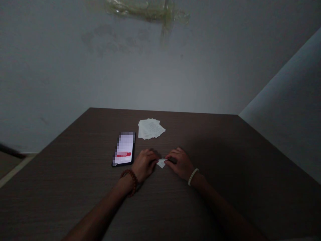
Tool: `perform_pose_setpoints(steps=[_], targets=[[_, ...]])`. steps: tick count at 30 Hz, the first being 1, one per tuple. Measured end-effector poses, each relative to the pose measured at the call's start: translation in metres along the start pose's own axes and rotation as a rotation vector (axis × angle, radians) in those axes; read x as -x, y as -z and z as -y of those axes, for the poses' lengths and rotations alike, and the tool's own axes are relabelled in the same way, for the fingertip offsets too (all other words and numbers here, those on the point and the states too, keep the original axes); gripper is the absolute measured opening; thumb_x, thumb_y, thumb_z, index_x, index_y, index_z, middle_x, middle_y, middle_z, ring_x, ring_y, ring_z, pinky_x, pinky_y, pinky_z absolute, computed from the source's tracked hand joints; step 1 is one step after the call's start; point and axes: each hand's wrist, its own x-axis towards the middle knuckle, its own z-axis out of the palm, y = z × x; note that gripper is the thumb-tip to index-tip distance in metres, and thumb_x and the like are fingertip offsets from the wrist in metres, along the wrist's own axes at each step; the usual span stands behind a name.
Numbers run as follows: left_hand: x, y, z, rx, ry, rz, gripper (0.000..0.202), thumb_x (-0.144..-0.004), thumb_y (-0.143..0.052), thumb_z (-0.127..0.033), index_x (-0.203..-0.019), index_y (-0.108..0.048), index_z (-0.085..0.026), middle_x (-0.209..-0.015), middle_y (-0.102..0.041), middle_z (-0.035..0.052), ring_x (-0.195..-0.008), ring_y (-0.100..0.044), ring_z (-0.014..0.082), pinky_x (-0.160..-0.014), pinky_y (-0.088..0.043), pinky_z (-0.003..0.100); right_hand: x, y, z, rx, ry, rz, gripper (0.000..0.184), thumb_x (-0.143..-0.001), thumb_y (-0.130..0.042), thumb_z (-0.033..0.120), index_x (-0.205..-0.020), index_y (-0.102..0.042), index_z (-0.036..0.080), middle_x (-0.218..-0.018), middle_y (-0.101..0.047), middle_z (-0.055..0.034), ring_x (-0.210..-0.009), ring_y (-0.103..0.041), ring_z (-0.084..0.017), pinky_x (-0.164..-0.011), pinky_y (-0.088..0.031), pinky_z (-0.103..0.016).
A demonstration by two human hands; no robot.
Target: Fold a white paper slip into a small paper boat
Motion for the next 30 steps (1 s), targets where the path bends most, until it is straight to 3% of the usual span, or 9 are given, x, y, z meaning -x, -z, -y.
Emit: perform_pose_setpoints(steps=[9, 19, 30], targets=[[0.002, 0.0, 0.003, -0.072, -0.082, 0.006, 0.018, -0.089, -0.047, -0.014, -0.088, -0.065, -0.017, -0.085, -0.063, 0.006, -0.081, -0.053, 0.0196, -0.074, -0.042, 0.033, 0.0, 0.002, 0.002, 0.073, 0.005, 0.005, 0.007, -0.078, -0.071, 0.025, -0.076, -0.066, 0.02, -0.079, -0.064, -0.0011, -0.079, -0.052, -0.016, -0.074, -0.04, -0.03], [0.003, 0.007, 0.0, -0.312, -0.198, 0.162, 0.019, -0.081, -0.049, -0.005, -0.091, -0.062, -0.015, -0.089, -0.06, 0.0083, -0.082, -0.053, 0.0216, -0.076, -0.043, 0.036, 0.001, 0.008, -0.004, 0.11, 0.164, 0.089, 0.009, -0.086, -0.062, 0.024, -0.085, -0.07, 0.02, -0.083, -0.063, -0.0038, -0.081, -0.051, -0.017, -0.075, -0.042, -0.031], [0.005, 0.01, 0.001, -0.269, -0.222, 0.157, 0.021, -0.084, -0.049, -0.007, -0.092, -0.066, -0.018, -0.085, -0.06, 0.006, -0.081, -0.053, 0.0192, -0.074, -0.044, 0.032, 0.001, 0.018, -0.001, 0.27, 0.271, 0.135, 0.01, -0.086, -0.06, 0.018, -0.086, -0.069, 0.022, -0.083, -0.061, -0.0036, -0.081, -0.049, -0.018, -0.07, -0.04, -0.029]])
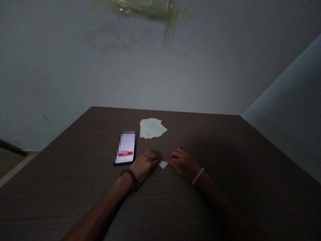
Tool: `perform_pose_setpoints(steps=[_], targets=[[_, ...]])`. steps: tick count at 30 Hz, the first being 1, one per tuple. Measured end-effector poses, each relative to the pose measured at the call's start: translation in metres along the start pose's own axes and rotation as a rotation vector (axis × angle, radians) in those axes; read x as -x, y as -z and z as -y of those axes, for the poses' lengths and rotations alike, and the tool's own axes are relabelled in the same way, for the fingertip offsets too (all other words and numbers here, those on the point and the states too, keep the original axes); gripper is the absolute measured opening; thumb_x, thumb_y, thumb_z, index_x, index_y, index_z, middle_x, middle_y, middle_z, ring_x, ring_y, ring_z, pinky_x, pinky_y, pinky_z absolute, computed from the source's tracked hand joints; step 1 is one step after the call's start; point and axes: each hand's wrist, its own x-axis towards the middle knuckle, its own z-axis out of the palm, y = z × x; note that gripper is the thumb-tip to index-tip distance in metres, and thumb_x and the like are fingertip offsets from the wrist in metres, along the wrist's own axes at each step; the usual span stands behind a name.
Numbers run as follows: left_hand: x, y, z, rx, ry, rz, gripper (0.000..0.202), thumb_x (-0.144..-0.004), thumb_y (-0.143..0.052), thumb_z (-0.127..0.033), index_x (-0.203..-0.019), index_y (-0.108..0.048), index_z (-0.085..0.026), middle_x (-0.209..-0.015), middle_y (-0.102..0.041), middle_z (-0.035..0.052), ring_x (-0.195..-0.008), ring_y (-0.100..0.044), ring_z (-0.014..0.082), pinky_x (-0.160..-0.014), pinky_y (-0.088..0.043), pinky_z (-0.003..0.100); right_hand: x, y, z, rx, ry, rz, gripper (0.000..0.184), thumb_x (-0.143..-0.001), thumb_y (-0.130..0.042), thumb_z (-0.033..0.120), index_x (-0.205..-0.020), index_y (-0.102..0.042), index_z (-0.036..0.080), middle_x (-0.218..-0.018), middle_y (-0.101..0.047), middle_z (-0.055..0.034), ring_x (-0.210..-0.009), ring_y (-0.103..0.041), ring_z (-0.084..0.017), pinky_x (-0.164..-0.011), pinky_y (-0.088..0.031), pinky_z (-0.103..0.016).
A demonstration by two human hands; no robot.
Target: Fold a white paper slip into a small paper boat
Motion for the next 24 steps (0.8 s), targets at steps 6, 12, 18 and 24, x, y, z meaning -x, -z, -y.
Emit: perform_pose_setpoints(steps=[6, 12, 18, 24], targets=[[-0.001, 0.005, -0.005, -0.068, -0.049, 0.055, 0.017, -0.088, -0.051, -0.01, -0.093, -0.066, -0.015, -0.086, -0.062, 0.0063, -0.08, -0.053, 0.0203, -0.072, -0.044, 0.033, 0.001, 0.005, 0.001, 0.097, 0.047, 0.065, 0.019, -0.086, -0.056, 0.012, -0.092, -0.069, 0.025, -0.087, -0.061, -0.004, -0.081, -0.047, -0.019, -0.068, -0.038, -0.03], [-0.002, 0.011, -0.011, -0.111, -0.047, 0.123, 0.016, -0.09, -0.049, -0.011, -0.088, -0.065, -0.014, -0.086, -0.061, 0.006, -0.081, -0.053, 0.0199, -0.074, -0.044, 0.034, 0.003, 0.012, 0.008, 0.078, 0.019, 0.095, 0.024, -0.078, -0.061, 0.012, -0.098, -0.067, 0.023, -0.094, -0.06, -0.0047, -0.087, -0.048, -0.02, -0.072, -0.039, -0.032], [-0.002, 0.011, -0.01, -0.089, -0.05, 0.093, 0.015, -0.088, -0.05, -0.01, -0.085, -0.064, -0.014, -0.086, -0.059, 0.0062, -0.08, -0.052, 0.0193, -0.074, -0.044, 0.034, 0.001, 0.001, 0.014, -0.042, -0.131, -0.046, 0.014, -0.086, -0.06, 0.03, -0.079, -0.069, 0.021, -0.083, -0.06, -0.0047, -0.08, -0.05, -0.018, -0.073, -0.041, -0.032], [-0.001, 0.013, -0.012, -0.017, -0.025, 0.065, 0.013, -0.085, -0.052, -0.016, -0.084, -0.064, -0.015, -0.088, -0.058, 0.0074, -0.083, -0.053, 0.0214, -0.075, -0.045, 0.035, -0.001, -0.014, 0.013, -0.113, -0.233, -0.124, 0.014, -0.081, -0.067, 0.031, -0.073, -0.067, 0.02, -0.081, -0.061, -0.0033, -0.079, -0.052, -0.017, -0.073, -0.042, -0.03]])
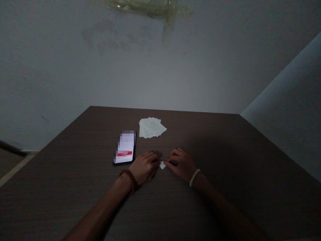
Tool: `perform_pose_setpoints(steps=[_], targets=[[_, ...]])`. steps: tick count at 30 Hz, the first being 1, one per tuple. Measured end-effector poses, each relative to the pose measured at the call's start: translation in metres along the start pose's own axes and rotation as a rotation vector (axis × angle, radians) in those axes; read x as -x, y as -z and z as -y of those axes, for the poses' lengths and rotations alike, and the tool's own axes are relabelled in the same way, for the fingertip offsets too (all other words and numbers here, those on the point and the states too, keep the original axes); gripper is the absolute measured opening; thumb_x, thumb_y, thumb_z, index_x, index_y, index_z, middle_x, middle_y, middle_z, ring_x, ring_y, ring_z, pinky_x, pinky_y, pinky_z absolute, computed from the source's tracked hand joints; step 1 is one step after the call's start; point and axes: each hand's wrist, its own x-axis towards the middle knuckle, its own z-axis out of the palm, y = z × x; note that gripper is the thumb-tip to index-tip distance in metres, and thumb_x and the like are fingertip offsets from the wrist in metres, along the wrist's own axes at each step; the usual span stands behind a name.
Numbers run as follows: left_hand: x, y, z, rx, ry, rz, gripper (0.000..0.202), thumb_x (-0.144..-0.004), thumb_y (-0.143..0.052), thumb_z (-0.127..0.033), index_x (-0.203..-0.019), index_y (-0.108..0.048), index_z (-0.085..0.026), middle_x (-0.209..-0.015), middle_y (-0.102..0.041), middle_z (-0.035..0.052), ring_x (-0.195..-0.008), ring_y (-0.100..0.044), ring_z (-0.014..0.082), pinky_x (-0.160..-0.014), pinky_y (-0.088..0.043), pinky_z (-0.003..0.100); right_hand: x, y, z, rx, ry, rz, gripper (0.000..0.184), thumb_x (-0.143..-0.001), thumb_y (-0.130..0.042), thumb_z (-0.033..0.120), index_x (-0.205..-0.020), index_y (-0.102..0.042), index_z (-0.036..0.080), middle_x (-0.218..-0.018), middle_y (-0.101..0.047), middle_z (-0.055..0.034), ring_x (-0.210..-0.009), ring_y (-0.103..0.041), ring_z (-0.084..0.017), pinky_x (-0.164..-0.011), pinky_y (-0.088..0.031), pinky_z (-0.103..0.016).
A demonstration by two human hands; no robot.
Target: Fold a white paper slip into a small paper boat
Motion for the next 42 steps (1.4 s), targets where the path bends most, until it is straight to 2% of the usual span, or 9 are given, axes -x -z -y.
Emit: perform_pose_setpoints(steps=[4, 7, 10, 17, 20, 28, 36, 42], targets=[[0.0, -0.001, -0.002, 0.049, 0.051, -0.014, 0.016, -0.085, -0.053, -0.028, -0.085, -0.063, -0.015, -0.091, -0.058, 0.0078, -0.086, -0.053, 0.0228, -0.077, -0.045, 0.036, 0.001, -0.001, -0.002, -0.019, 0.029, 0.004, 0.009, -0.081, -0.068, 0.028, -0.077, -0.067, 0.02, -0.083, -0.062, -0.0034, -0.08, -0.053, -0.017, -0.073, -0.042, -0.03], [0.0, -0.005, -0.001, 0.068, 0.076, -0.033, 0.019, -0.087, -0.053, -0.031, -0.094, -0.064, -0.016, -0.094, -0.058, 0.0075, -0.089, -0.053, 0.0232, -0.08, -0.045, 0.037, 0.001, -0.001, -0.003, -0.036, 0.038, 0.012, 0.008, -0.081, -0.068, 0.027, -0.076, -0.067, 0.02, -0.083, -0.062, -0.0033, -0.08, -0.053, -0.017, -0.073, -0.043, -0.03], [0.0, -0.009, 0.0, 0.092, 0.076, -0.044, 0.018, -0.088, -0.052, -0.028, -0.096, -0.064, -0.017, -0.096, -0.058, 0.007, -0.091, -0.053, 0.0226, -0.081, -0.045, 0.036, 0.001, -0.001, -0.003, -0.053, 0.046, 0.021, 0.007, -0.081, -0.067, 0.026, -0.077, -0.066, 0.02, -0.084, -0.062, -0.0034, -0.081, -0.054, -0.018, -0.074, -0.043, -0.031], [-0.001, -0.014, 0.002, 0.065, 0.06, -0.033, 0.018, -0.09, -0.05, -0.024, -0.085, -0.064, -0.016, -0.09, -0.058, 0.0061, -0.083, -0.052, 0.0205, -0.073, -0.044, 0.032, 0.0, 0.002, -0.003, -0.079, 0.096, 0.06, 0.003, -0.083, -0.064, 0.022, -0.081, -0.066, 0.019, -0.085, -0.062, -0.0037, -0.082, -0.054, -0.017, -0.078, -0.042, -0.032], [-0.001, -0.015, 0.002, 0.063, 0.026, -0.037, 0.017, -0.091, -0.048, -0.02, -0.088, -0.065, -0.016, -0.091, -0.059, 0.0063, -0.082, -0.051, 0.0196, -0.072, -0.043, 0.031, 0.0, 0.004, -0.004, -0.088, 0.113, 0.065, 0.003, -0.082, -0.064, 0.021, -0.08, -0.066, 0.02, -0.085, -0.061, -0.0037, -0.081, -0.054, -0.017, -0.076, -0.042, -0.031], [-0.001, -0.013, 0.0, 0.035, 0.0, 0.016, 0.015, -0.089, -0.051, -0.013, -0.091, -0.065, -0.017, -0.095, -0.057, 0.0056, -0.087, -0.05, 0.0196, -0.074, -0.042, 0.031, 0.003, 0.008, -0.006, -0.09, 0.183, 0.091, 0.008, -0.083, -0.064, 0.024, -0.088, -0.07, 0.024, -0.084, -0.061, -0.0031, -0.077, -0.052, -0.016, -0.07, -0.041, -0.03], [-0.002, -0.008, -0.002, 0.021, -0.003, 0.038, 0.015, -0.085, -0.053, -0.01, -0.089, -0.066, -0.017, -0.095, -0.057, 0.006, -0.087, -0.05, 0.02, -0.074, -0.043, 0.032, 0.003, 0.012, -0.003, 0.023, 0.233, 0.128, 0.009, -0.086, -0.061, 0.025, -0.087, -0.07, 0.024, -0.085, -0.06, -0.0033, -0.08, -0.05, -0.017, -0.071, -0.039, -0.03], [0.0, -0.001, -0.006, 0.129, 0.036, -0.03, 0.02, -0.089, -0.05, -0.026, -0.087, -0.067, -0.017, -0.092, -0.055, 0.0074, -0.089, -0.05, 0.021, -0.076, -0.043, 0.033, 0.003, 0.015, 0.001, 0.061, 0.237, 0.142, 0.01, -0.086, -0.06, 0.025, -0.083, -0.069, 0.023, -0.085, -0.059, -0.0035, -0.083, -0.049, -0.018, -0.072, -0.038, -0.031]])
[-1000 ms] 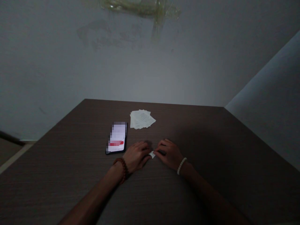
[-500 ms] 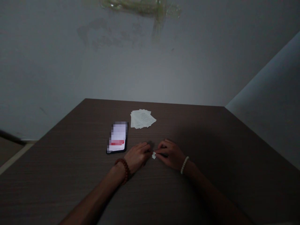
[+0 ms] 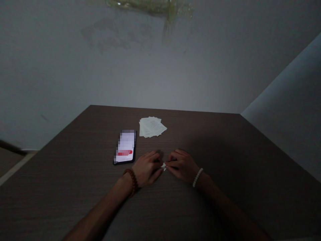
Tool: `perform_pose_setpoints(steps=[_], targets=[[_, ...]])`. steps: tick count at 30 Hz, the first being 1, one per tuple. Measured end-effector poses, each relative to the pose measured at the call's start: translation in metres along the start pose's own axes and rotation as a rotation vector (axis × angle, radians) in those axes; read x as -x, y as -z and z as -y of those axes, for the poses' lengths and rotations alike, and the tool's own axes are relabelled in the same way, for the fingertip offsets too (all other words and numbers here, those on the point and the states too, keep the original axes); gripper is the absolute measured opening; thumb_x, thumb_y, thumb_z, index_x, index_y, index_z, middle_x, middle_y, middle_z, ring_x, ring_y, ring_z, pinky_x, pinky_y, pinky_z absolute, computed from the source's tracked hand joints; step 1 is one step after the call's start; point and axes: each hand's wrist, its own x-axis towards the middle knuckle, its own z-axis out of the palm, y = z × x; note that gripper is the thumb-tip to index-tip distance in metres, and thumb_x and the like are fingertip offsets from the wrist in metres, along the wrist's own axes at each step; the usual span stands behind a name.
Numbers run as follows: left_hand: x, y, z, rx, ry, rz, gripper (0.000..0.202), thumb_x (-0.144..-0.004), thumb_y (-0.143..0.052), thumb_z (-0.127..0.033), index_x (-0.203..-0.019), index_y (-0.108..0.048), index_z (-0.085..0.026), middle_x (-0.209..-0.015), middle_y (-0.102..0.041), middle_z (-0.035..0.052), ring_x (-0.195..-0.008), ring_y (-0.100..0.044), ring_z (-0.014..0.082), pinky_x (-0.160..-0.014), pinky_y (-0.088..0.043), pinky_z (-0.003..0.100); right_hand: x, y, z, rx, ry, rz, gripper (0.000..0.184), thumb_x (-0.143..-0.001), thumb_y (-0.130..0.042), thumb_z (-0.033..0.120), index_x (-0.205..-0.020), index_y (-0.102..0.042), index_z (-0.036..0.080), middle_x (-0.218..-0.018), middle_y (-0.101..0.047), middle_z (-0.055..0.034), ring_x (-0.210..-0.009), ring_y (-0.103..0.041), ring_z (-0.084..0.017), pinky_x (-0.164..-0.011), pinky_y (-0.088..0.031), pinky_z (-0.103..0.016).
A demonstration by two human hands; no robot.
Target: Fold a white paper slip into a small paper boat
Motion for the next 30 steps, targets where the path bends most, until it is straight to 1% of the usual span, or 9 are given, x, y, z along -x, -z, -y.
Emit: perform_pose_setpoints(steps=[3, 7, 11, 15, 17, 20, 24, 28, 30], targets=[[0.0, -0.004, 0.002, 0.046, 0.029, -0.038, 0.022, -0.09, -0.049, -0.025, -0.085, -0.069, -0.019, -0.092, -0.057, 0.0064, -0.088, -0.051, 0.0202, -0.076, -0.043, 0.033, 0.001, 0.0, 0.001, -0.035, -0.038, -0.015, 0.009, -0.084, -0.062, 0.028, -0.084, -0.07, 0.024, -0.085, -0.058, -0.0036, -0.082, -0.049, -0.017, -0.073, -0.038, -0.031], [0.0, -0.01, 0.005, 0.06, 0.078, -0.087, 0.018, -0.088, -0.053, -0.028, -0.087, -0.068, -0.018, -0.093, -0.058, 0.0067, -0.09, -0.051, 0.0216, -0.077, -0.043, 0.034, 0.001, -0.001, 0.003, -0.101, -0.093, -0.022, 0.009, -0.081, -0.067, 0.029, -0.088, -0.069, 0.023, -0.086, -0.058, -0.004, -0.082, -0.05, -0.018, -0.074, -0.041, -0.032], [-0.002, -0.01, 0.004, 0.078, 0.1, -0.077, 0.016, -0.087, -0.054, -0.028, -0.087, -0.066, -0.018, -0.091, -0.059, 0.0068, -0.09, -0.051, 0.0228, -0.078, -0.043, 0.036, -0.001, -0.004, 0.002, -0.185, -0.141, -0.054, 0.013, -0.075, -0.072, 0.025, -0.087, -0.067, 0.021, -0.091, -0.06, -0.0046, -0.086, -0.052, -0.019, -0.078, -0.042, -0.034], [-0.003, -0.01, 0.004, 0.123, 0.12, -0.077, 0.013, -0.085, -0.057, -0.026, -0.089, -0.064, -0.017, -0.092, -0.061, 0.0071, -0.091, -0.051, 0.0239, -0.08, -0.042, 0.038, -0.003, -0.005, 0.0, -0.228, -0.165, -0.061, 0.015, -0.072, -0.075, 0.024, -0.082, -0.064, 0.02, -0.088, -0.061, -0.0036, -0.086, -0.054, -0.019, -0.08, -0.042, -0.034], [-0.003, -0.011, 0.005, 0.134, 0.121, -0.089, 0.012, -0.085, -0.058, -0.026, -0.09, -0.063, -0.016, -0.092, -0.061, 0.0073, -0.09, -0.052, 0.0241, -0.08, -0.042, 0.038, -0.003, -0.005, -0.001, -0.241, -0.172, -0.057, 0.015, -0.072, -0.075, 0.024, -0.083, -0.064, 0.02, -0.087, -0.062, -0.0032, -0.084, -0.055, -0.018, -0.08, -0.041, -0.034], [-0.003, -0.013, 0.006, 0.142, 0.124, -0.097, 0.012, -0.084, -0.058, -0.027, -0.089, -0.061, -0.016, -0.087, -0.062, 0.0066, -0.086, -0.053, 0.0236, -0.076, -0.041, 0.037, -0.003, -0.006, -0.001, -0.256, -0.183, -0.058, 0.013, -0.074, -0.073, 0.025, -0.085, -0.066, 0.02, -0.088, -0.063, -0.0034, -0.084, -0.055, -0.018, -0.079, -0.041, -0.034], [-0.003, -0.012, 0.004, 0.177, 0.158, -0.116, 0.011, -0.083, -0.06, -0.028, -0.086, -0.061, -0.017, -0.081, -0.061, 0.0055, -0.082, -0.053, 0.0226, -0.072, -0.041, 0.034, -0.004, -0.007, 0.0, -0.298, -0.169, -0.083, 0.005, -0.078, -0.069, 0.022, -0.08, -0.066, 0.02, -0.085, -0.063, -0.003, -0.081, -0.056, -0.017, -0.079, -0.04, -0.034], [-0.004, -0.007, -0.001, 0.287, 0.195, -0.168, 0.013, -0.085, -0.058, -0.029, -0.09, -0.062, -0.017, -0.082, -0.063, 0.0045, -0.082, -0.054, 0.0204, -0.075, -0.042, 0.032, -0.007, -0.008, 0.0, -0.365, -0.162, -0.141, 0.005, -0.079, -0.068, 0.019, -0.076, -0.064, 0.019, -0.078, -0.064, -0.0018, -0.076, -0.057, -0.015, -0.076, -0.041, -0.032], [-0.005, -0.004, -0.002, 0.332, 0.223, -0.179, 0.015, -0.087, -0.056, -0.03, -0.087, -0.065, -0.018, -0.08, -0.065, 0.0039, -0.08, -0.056, 0.019, -0.076, -0.042, 0.032, -0.007, -0.008, 0.0, -0.377, -0.161, -0.169, 0.006, -0.079, -0.069, 0.019, -0.074, -0.064, 0.019, -0.076, -0.064, -0.0012, -0.074, -0.058, -0.015, -0.074, -0.041, -0.031]])
